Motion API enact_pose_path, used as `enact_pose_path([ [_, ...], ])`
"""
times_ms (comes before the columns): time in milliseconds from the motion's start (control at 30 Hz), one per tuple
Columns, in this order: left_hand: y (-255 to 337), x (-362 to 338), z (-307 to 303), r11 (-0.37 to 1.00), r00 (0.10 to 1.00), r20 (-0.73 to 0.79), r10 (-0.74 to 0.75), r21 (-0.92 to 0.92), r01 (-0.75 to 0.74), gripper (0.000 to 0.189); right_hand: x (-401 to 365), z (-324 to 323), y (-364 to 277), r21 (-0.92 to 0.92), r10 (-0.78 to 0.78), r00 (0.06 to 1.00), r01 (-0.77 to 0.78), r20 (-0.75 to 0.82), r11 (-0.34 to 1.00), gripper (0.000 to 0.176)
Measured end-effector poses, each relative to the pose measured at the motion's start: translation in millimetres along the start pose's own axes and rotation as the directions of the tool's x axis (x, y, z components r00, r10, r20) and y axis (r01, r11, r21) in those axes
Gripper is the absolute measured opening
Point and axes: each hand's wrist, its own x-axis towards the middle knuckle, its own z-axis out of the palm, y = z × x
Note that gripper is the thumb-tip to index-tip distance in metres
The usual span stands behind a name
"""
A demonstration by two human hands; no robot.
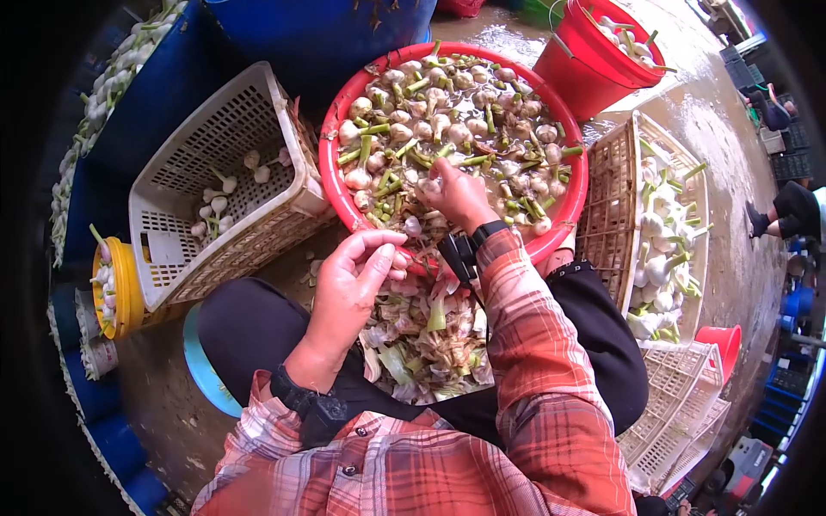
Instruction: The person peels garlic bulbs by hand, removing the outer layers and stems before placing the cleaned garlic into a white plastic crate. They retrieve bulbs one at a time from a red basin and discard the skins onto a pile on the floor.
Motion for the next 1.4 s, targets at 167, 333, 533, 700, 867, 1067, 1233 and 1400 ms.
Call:
enact_pose_path([
  [167, -6.4, 6.0, 7.0, 0.977, 0.980, -0.074, 0.184, 0.119, -0.175, 0.026, -48.7, -17.8, -6.8, 0.687, 0.120, 0.992, -0.115, 0.041, 0.717, 0.027],
  [333, 0.3, 8.3, -2.5, 0.848, 0.919, -0.091, 0.383, 0.428, -0.312, 0.025, -113.5, -66.2, -75.1, 0.839, 0.103, 0.995, -0.053, -0.003, 0.541, 0.027],
  [533, 12.2, -2.5, -1.4, 0.607, 0.856, 0.063, 0.513, 0.679, -0.413, 0.016, -159.8, -66.8, -113.0, 0.692, 0.219, 0.962, -0.044, -0.166, 0.721, 0.037],
  [700, 13.7, -8.1, -5.5, 0.628, 0.885, 0.151, 0.440, 0.652, -0.424, 0.017, -174.4, -71.1, -121.5, 0.722, 0.267, 0.951, -0.073, -0.158, 0.688, 0.037],
  [867, 17.6, -12.1, -3.1, 0.603, 0.882, 0.122, 0.456, 0.686, -0.407, 0.014, -179.5, -71.4, -123.3, 0.665, 0.222, 0.955, -0.036, -0.197, 0.746, 0.037],
  [1067, 4.2, -10.3, -0.1, 0.988, 0.984, 0.178, 0.027, -0.151, 0.000, 0.023, -187.7, -89.4, -133.7, 0.971, 0.230, 0.972, -0.104, 0.053, 0.215, 0.046],
  [1233, 12.9, -10.3, -7.1, 0.961, 0.988, 0.071, 0.138, -0.250, -0.116, 0.024, -190.8, -79.7, -118.1, 0.986, 0.217, 0.976, -0.057, 0.022, 0.158, 0.053],
  [1400, 36.2, -10.3, -5.0, 0.643, 0.751, 0.051, 0.659, 0.481, -0.597, 0.042, -206.4, -93.3, -104.2, 1.000, 0.141, 0.990, 0.004, -0.007, 0.021, 0.055],
])
